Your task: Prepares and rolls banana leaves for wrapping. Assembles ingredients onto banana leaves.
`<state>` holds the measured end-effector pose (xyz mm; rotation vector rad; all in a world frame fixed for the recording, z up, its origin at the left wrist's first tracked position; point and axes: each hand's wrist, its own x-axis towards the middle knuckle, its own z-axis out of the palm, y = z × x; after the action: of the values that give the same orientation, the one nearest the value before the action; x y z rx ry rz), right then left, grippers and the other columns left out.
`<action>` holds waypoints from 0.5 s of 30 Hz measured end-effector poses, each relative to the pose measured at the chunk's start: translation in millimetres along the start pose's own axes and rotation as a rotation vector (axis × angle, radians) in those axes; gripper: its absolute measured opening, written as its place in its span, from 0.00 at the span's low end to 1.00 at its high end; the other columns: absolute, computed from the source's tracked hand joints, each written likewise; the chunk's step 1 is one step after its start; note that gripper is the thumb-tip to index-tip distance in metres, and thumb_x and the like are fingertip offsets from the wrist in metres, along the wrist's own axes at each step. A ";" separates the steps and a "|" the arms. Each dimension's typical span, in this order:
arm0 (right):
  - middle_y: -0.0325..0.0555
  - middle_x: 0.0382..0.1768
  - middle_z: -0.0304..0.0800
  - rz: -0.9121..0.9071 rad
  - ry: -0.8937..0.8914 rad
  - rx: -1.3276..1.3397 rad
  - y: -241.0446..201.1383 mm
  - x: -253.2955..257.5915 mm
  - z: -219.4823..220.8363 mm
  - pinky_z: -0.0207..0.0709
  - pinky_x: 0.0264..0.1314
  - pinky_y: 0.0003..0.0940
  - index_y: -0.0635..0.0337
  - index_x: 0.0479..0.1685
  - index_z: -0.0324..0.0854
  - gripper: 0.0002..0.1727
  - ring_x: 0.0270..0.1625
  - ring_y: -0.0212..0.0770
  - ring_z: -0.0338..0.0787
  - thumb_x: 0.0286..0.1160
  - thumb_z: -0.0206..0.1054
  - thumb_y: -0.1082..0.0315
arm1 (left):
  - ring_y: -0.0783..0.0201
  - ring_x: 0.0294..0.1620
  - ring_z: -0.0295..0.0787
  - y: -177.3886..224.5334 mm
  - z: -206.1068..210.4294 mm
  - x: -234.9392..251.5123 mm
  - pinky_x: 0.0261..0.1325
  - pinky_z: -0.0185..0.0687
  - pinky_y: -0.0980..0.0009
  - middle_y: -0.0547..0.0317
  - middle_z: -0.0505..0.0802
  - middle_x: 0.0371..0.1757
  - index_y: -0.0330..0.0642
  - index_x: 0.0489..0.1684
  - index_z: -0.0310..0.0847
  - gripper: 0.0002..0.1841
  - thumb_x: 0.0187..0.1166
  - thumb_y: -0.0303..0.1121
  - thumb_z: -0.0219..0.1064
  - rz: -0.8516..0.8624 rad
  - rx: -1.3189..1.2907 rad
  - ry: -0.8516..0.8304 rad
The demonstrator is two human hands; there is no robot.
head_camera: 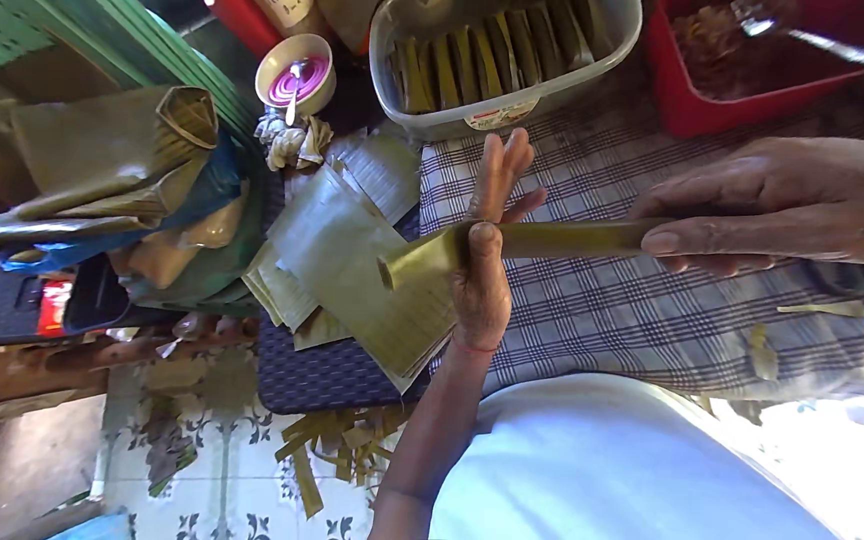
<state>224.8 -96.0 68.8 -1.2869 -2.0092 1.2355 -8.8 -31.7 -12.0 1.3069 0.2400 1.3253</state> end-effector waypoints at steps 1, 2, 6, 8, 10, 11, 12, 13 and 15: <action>0.25 0.21 0.83 0.006 0.000 -0.005 -0.6 0.5 -1.0 0.70 0.14 0.13 0.44 0.40 0.87 0.19 0.18 0.19 0.79 0.86 0.59 0.44 | 0.56 0.84 0.74 -0.1 0.2 0.0 0.79 0.76 0.58 0.52 0.74 0.87 0.40 0.89 0.62 0.37 0.90 0.60 0.46 0.002 0.023 0.004; 0.25 0.21 0.83 0.004 0.002 -0.013 -0.5 1.1 -1.7 0.69 0.14 0.13 0.44 0.40 0.87 0.18 0.18 0.19 0.78 0.86 0.59 0.44 | 0.55 0.84 0.74 -0.3 0.7 -0.1 0.78 0.77 0.58 0.51 0.74 0.87 0.38 0.89 0.61 0.38 0.91 0.59 0.44 0.015 0.062 0.012; 0.23 0.21 0.84 -0.013 0.005 -0.117 -0.8 4.3 -6.2 0.71 0.15 0.13 0.43 0.39 0.87 0.19 0.19 0.17 0.80 0.85 0.58 0.43 | 0.55 0.83 0.75 -2.8 -2.6 -3.5 0.76 0.81 0.57 0.47 0.70 0.89 0.34 0.91 0.51 0.33 0.95 0.51 0.38 0.145 0.346 0.008; 0.22 0.21 0.83 -0.004 -0.008 -0.207 -4.8 5.6 -12.3 0.71 0.15 0.13 0.42 0.39 0.87 0.18 0.18 0.16 0.79 0.84 0.60 0.42 | 0.57 0.84 0.74 -6.0 -8.0 -6.9 0.75 0.82 0.59 0.51 0.64 0.92 0.42 0.95 0.43 0.35 0.94 0.51 0.46 0.167 0.443 -0.036; 0.22 0.18 0.79 -0.041 -0.007 -0.367 -8.9 7.9 -21.4 0.67 0.13 0.14 0.42 0.38 0.86 0.18 0.16 0.14 0.74 0.83 0.61 0.41 | 0.57 0.85 0.72 -8.3 -11.6 -10.1 0.74 0.81 0.62 0.45 0.55 0.95 0.41 0.95 0.36 0.46 0.85 0.49 0.63 0.139 0.566 -0.129; 0.23 0.18 0.76 -0.077 -0.009 -0.475 -10.2 9.2 -26.6 0.65 0.15 0.18 0.44 0.37 0.85 0.17 0.17 0.17 0.73 0.83 0.61 0.43 | 0.51 0.86 0.71 -11.6 -13.2 -12.3 0.74 0.82 0.60 0.37 0.54 0.94 0.37 0.94 0.37 0.51 0.78 0.44 0.73 0.142 0.649 -0.193; 0.26 0.16 0.74 -0.102 -0.028 -0.574 -12.1 10.9 -32.0 0.65 0.15 0.25 0.47 0.36 0.84 0.16 0.17 0.22 0.73 0.84 0.63 0.47 | 0.45 0.86 0.69 -15.9 -12.9 -15.4 0.76 0.81 0.57 0.31 0.54 0.92 0.33 0.93 0.39 0.53 0.70 0.35 0.77 0.139 0.735 -0.263; 0.30 0.16 0.73 -0.108 -0.056 -0.665 -15.1 12.1 -36.2 0.66 0.15 0.32 0.50 0.35 0.83 0.13 0.17 0.28 0.74 0.82 0.65 0.53 | 0.41 0.86 0.68 -18.9 -10.1 -19.1 0.78 0.79 0.56 0.26 0.55 0.90 0.28 0.91 0.41 0.52 0.66 0.26 0.76 0.124 0.821 -0.329; 0.34 0.14 0.71 -0.074 -0.108 -0.820 -24.4 14.6 -38.4 0.67 0.15 0.41 0.51 0.30 0.80 0.08 0.16 0.37 0.76 0.74 0.71 0.63 | 0.41 0.80 0.77 -25.9 -3.7 -28.4 0.76 0.80 0.58 0.23 0.63 0.87 0.22 0.89 0.45 0.45 0.67 0.15 0.67 0.059 0.917 -0.417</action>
<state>235.0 -70.1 107.6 -1.4685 -2.7479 0.4280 -6.5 -44.8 -48.3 2.3341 0.5549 0.9616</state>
